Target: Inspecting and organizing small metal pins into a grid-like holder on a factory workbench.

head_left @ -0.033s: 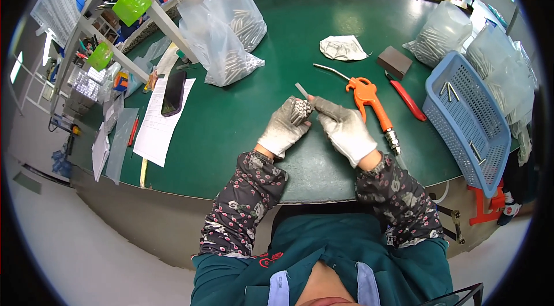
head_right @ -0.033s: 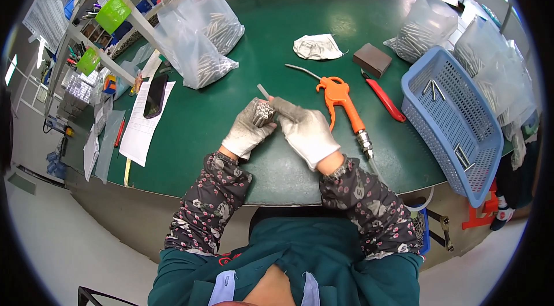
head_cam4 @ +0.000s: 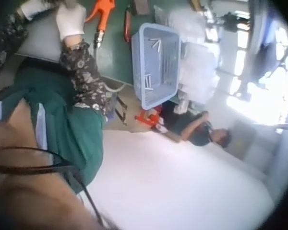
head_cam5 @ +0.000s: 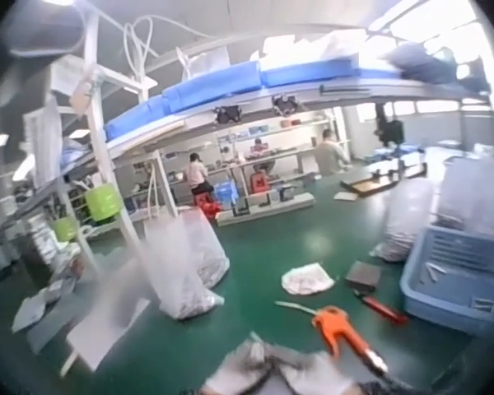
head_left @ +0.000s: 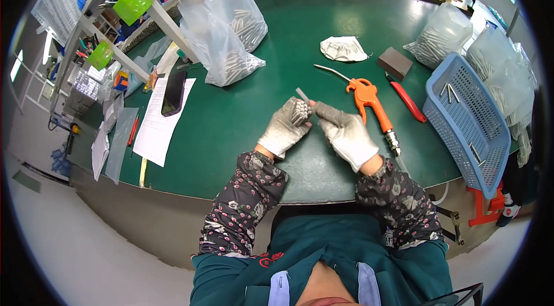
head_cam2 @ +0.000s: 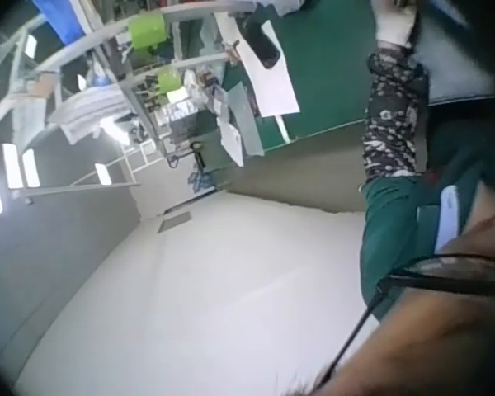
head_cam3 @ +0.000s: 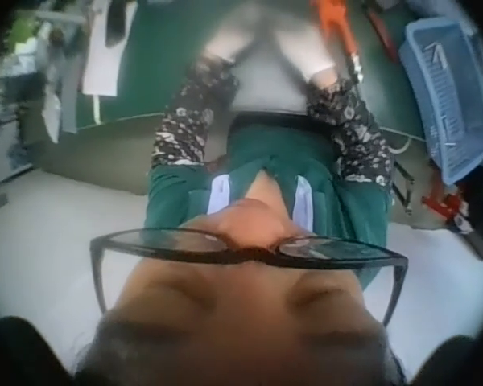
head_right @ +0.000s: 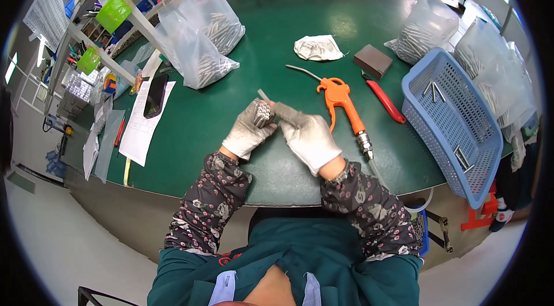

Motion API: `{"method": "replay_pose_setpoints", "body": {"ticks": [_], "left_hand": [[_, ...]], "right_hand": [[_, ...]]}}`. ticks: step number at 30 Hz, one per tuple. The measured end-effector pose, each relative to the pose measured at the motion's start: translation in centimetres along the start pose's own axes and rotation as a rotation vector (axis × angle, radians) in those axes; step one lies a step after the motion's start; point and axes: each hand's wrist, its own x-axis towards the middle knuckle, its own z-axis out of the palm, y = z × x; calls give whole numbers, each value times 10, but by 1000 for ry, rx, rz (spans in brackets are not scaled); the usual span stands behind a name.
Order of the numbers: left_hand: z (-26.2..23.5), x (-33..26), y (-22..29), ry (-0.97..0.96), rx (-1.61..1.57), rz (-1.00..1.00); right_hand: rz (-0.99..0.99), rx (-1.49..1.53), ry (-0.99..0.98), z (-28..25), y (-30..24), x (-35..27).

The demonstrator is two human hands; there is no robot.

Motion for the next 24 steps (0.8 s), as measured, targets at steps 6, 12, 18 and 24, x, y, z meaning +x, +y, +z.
{"method": "replay_pose_setpoints", "body": {"ticks": [6,12,18,24], "left_hand": [[2,-1,0,12,68,-44],[-5,0,-12,6,218,10],[-2,1,-9,2,33,-24],[-4,1,-2,-22,357,-13]], "right_hand": [[-123,-310,27,9,1,8],[-10,-241,-39,-5,-7,-2],[-89,-455,-103,-1,-23,2],[-66,-277,-22,-6,-8,2]]}}
